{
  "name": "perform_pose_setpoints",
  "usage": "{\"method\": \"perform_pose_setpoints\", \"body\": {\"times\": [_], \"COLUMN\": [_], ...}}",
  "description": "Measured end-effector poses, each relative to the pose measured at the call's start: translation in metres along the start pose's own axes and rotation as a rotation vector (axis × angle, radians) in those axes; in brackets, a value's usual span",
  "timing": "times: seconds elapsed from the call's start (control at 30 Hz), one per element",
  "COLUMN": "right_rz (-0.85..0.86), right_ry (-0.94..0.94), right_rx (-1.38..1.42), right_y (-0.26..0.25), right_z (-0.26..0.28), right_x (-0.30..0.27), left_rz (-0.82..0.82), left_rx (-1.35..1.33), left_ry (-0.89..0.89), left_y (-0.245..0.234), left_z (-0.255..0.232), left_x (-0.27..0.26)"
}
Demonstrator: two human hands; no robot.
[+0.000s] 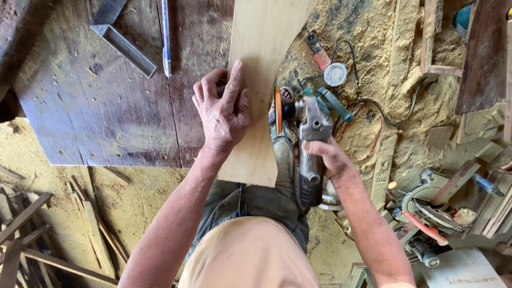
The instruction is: Sanding the edges of a curved wooden board using an angle grinder with a sanding disc
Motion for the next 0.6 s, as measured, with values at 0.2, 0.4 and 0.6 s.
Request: {"method": "perform_pose_setpoints", "body": {"times": [0.2,0.4,0.6], "right_rz": [-0.036,-0.119,-0.067], "right_ry": [-0.029,-0.069,-0.051], "right_rx": [0.218,0.355,0.266], "right_y": [-0.059,-0.058,-0.051], "right_z": [-0.055,-0.058,-0.058], "right_x": [0.038,0.038,0.035], "left_rz": [0.022,0.022,0.015], "left_rx": [-0.005,0.005,0.003], "left_ry": [-0.001,-0.007,-0.005], "left_y": [0.0,0.002,0.0], "left_z": [0.001,0.002,0.0], "left_x": [0.0,-0.001,0.0]}}
Point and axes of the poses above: each hand's wrist, its own x-axis towards the middle knuckle, its own y-axis out of the palm, z = x × y, the point moved 9 cm from there along x, towards the middle knuckle, and after that the axes turned 6 degrees about z, right-handed, at the moved point
